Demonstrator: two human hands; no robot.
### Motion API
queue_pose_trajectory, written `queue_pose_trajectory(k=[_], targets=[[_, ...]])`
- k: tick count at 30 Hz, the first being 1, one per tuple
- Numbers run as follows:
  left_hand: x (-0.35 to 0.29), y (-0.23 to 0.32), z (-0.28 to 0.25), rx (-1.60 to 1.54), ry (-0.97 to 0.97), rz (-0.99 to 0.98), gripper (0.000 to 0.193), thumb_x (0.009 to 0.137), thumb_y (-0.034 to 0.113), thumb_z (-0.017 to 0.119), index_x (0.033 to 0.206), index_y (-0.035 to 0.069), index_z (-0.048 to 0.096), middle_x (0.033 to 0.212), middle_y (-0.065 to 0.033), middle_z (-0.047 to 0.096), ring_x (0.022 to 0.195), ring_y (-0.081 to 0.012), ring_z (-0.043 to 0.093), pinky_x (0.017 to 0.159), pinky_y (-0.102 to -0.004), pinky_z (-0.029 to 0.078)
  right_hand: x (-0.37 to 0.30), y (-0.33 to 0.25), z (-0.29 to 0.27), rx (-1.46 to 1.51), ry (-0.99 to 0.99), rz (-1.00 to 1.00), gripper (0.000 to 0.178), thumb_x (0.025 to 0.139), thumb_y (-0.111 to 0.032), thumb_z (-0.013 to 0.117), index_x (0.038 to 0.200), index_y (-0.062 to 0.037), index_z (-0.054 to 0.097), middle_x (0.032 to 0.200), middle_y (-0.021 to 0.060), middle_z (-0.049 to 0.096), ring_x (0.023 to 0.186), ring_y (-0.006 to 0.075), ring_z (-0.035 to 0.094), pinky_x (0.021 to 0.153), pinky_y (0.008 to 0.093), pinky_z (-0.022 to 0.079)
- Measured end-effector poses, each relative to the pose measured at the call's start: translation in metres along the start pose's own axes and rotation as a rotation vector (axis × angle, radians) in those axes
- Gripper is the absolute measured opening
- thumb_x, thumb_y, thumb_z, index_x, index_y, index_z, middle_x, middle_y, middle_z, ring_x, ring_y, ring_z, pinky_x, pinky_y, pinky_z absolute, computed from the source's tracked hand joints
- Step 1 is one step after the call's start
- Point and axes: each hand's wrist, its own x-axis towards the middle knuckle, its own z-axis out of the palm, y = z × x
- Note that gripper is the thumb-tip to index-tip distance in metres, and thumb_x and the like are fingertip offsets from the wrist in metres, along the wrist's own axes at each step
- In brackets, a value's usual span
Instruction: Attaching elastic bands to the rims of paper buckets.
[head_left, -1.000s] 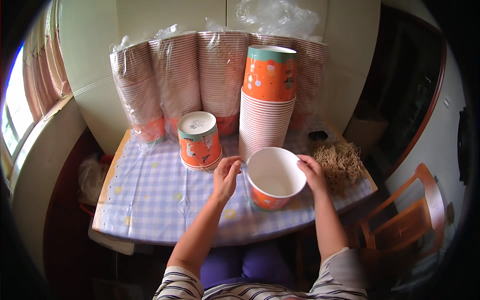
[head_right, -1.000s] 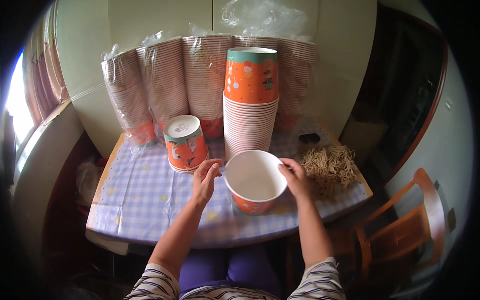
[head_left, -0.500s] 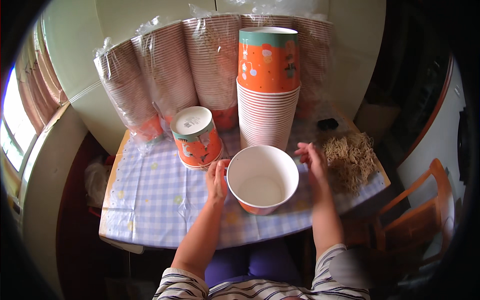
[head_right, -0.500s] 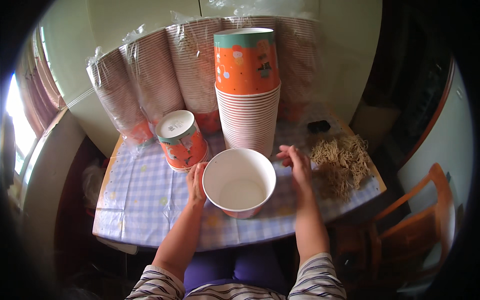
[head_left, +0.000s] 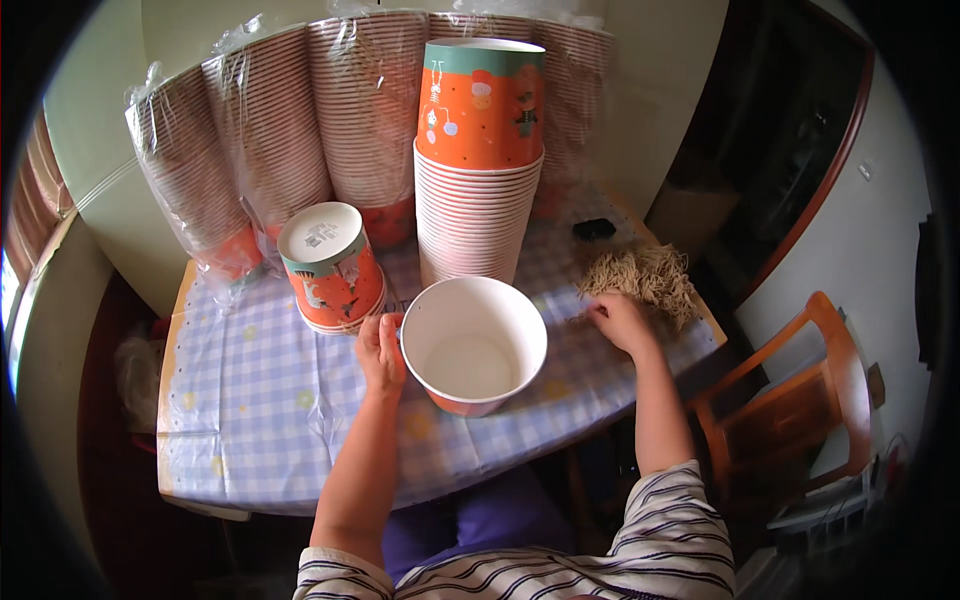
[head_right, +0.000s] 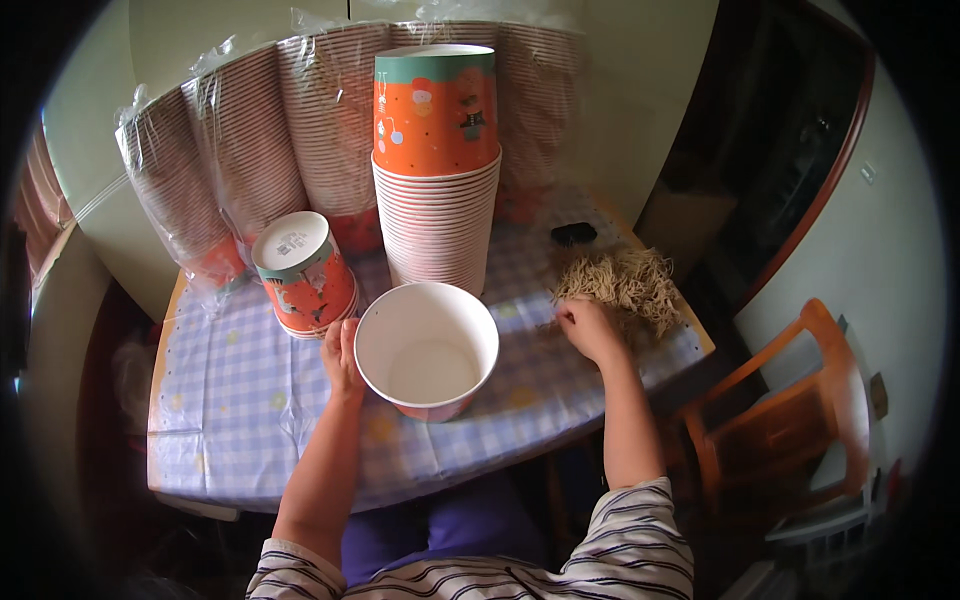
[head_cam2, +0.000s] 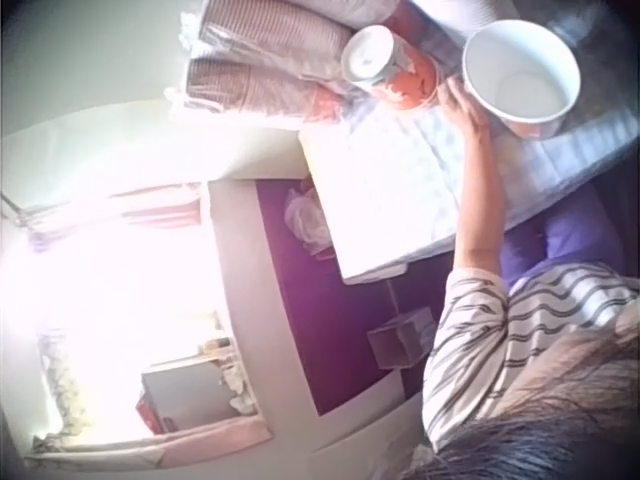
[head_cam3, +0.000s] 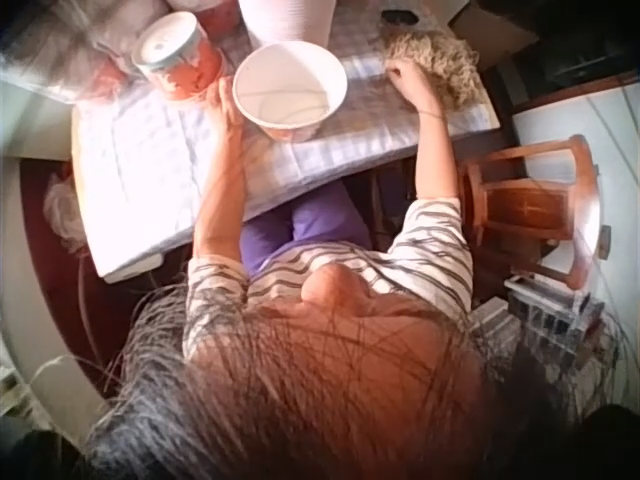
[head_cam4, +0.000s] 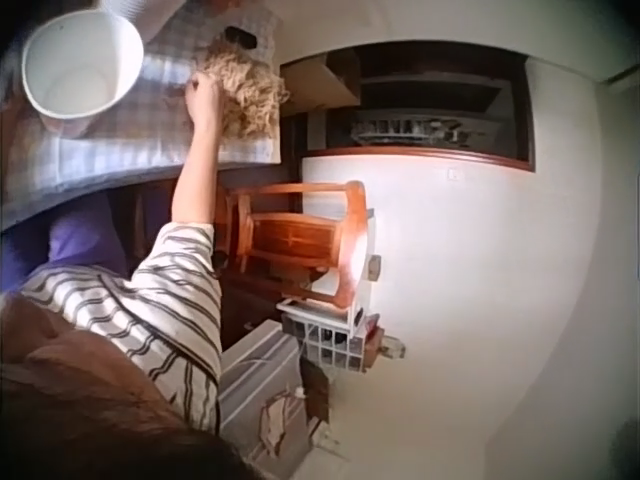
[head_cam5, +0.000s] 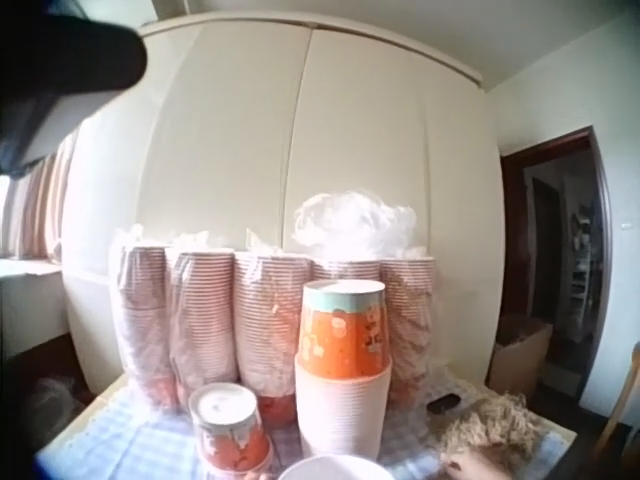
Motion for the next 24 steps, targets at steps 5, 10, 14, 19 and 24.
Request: queue_pose_trajectory(k=[5,10,14,19,24], targets=[[-0.001,0.002,0.001,-0.02,0.007,0.036,0.032,0.095,0.022,0.046,0.082,0.0,0.064,0.072,-0.0115,0.055,0.069,-0.0237,0.053,0.065,-0.0329,0.042,-0.002,-0.019,-0.014,-0.285,-0.443,-0.044,0.011,0.072,-0.011,0.064,0.08,-0.0037,0.067,0.087,0.0185,0.064,0.086,0.0336,0.061,0.075,0.0418,0.048],[-0.001,0.011,0.005,-0.006,-0.004,0.036,0.031,0.095,0.02,0.046,0.081,0.0,0.063,0.071,-0.0107,0.055,0.068,-0.0222,0.052,0.064,-0.032,0.042,-0.008,-0.01,0.001,-0.281,-0.344,-0.158,0.015,0.068,-0.008,0.064,0.083,-0.0025,0.065,0.083,0.0171,0.059,0.086,0.0321,0.058,0.076,0.039,0.047],[-0.001,0.008,0.004,-0.018,-0.016,-0.004,0.03,0.095,0.019,0.045,0.08,0.0,0.064,0.07,-0.01,0.053,0.067,-0.021,0.051,0.064,-0.0318,0.041,0.001,-0.013,0.01,-0.312,-0.482,-0.172,0.015,0.067,-0.01,0.066,0.08,-0.0026,0.062,0.085,0.0162,0.059,0.083,0.0335,0.058,0.072,0.0402,0.047],[0.0,0.009,0.007,-0.03,0.009,0.021,0.03,0.095,0.019,0.046,0.08,0.0,0.064,0.071,-0.0094,0.053,0.066,-0.0208,0.051,0.063,-0.0314,0.041,-0.002,-0.01,0.016,-0.338,-0.408,-0.208,0.015,0.065,-0.01,0.066,0.077,-0.0024,0.063,0.085,0.017,0.061,0.08,0.0346,0.06,0.07,0.0411,0.049],[0.0,0.0,0.005,-0.043,0.023,0.02,0.028,0.095,0.019,0.047,0.081,0.001,0.064,0.07,-0.0086,0.052,0.065,-0.0198,0.049,0.062,-0.0308,0.04,0.003,-0.016,-0.008,0.537,-0.185,-0.022,0.005,0.078,-0.006,0.061,0.081,-0.0024,0.061,0.083,0.0036,0.063,0.078,0.0107,0.057,0.07,0.0253,0.047]])
